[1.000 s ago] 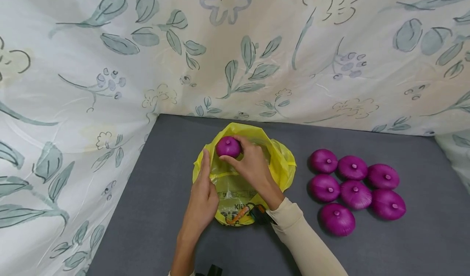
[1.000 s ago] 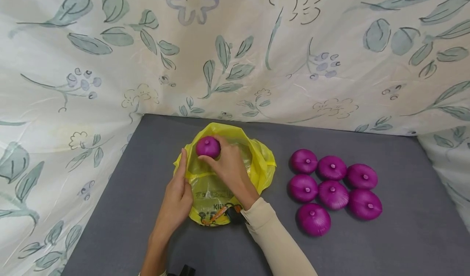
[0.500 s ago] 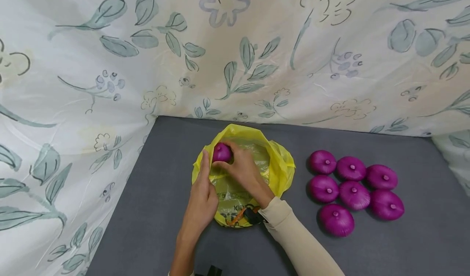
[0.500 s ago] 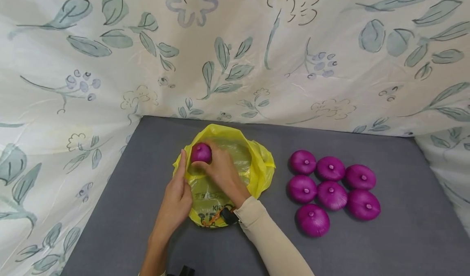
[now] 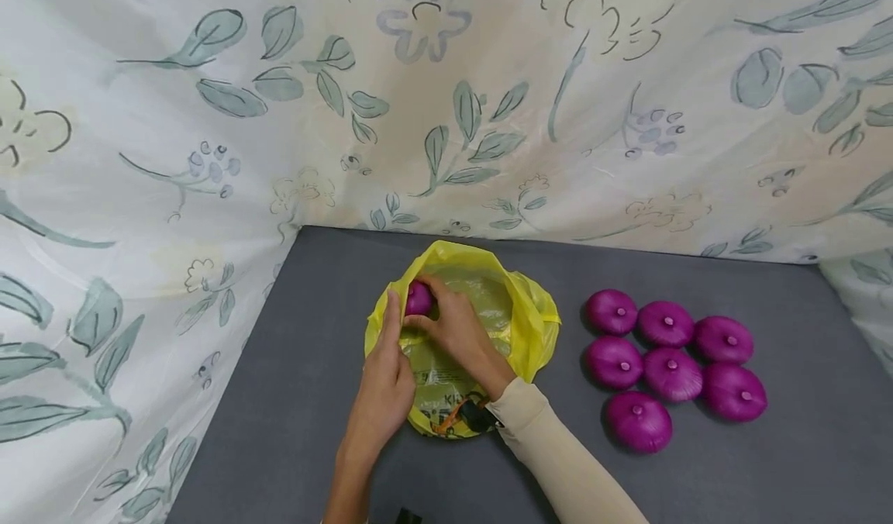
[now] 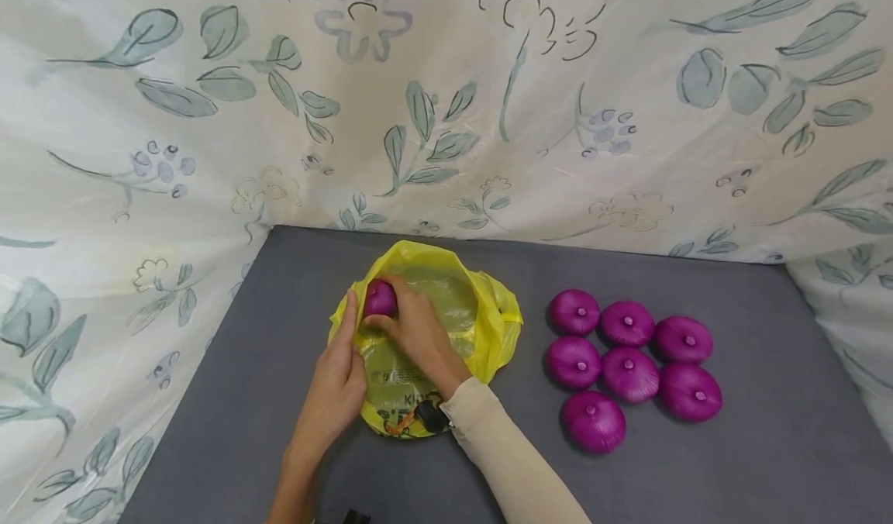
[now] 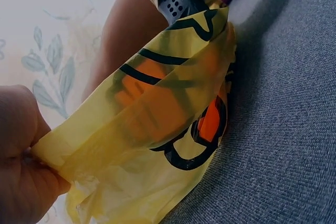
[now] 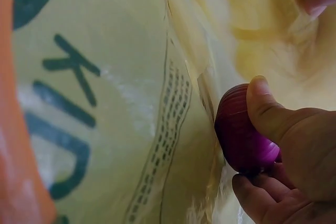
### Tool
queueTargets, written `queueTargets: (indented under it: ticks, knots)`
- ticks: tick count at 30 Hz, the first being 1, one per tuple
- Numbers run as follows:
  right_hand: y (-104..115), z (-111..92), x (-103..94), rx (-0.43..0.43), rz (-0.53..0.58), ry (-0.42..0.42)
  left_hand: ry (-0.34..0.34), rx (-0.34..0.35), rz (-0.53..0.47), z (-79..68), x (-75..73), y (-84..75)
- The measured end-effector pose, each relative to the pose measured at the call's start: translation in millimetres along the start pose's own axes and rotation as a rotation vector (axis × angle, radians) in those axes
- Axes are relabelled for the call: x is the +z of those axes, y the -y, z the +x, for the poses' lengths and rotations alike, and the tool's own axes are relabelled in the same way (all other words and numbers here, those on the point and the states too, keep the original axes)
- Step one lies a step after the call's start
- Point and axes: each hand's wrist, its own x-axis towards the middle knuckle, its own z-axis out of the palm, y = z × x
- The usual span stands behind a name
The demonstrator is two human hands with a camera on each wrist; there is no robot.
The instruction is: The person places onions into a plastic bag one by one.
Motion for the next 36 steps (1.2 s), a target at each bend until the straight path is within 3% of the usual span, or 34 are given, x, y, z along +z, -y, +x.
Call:
queueTargets:
  ticks: [23,36]
  knots:
    - [3,-3,-8.0,-0.023,-0.072,0.037,-0.023,0.003,0.01,0.5,1.0,-6.5]
    - [20,-18,-33.8,0.013,-0.097,-0.001,-0.018,-0.012,0.013,-1.0,-0.6,-7.7]
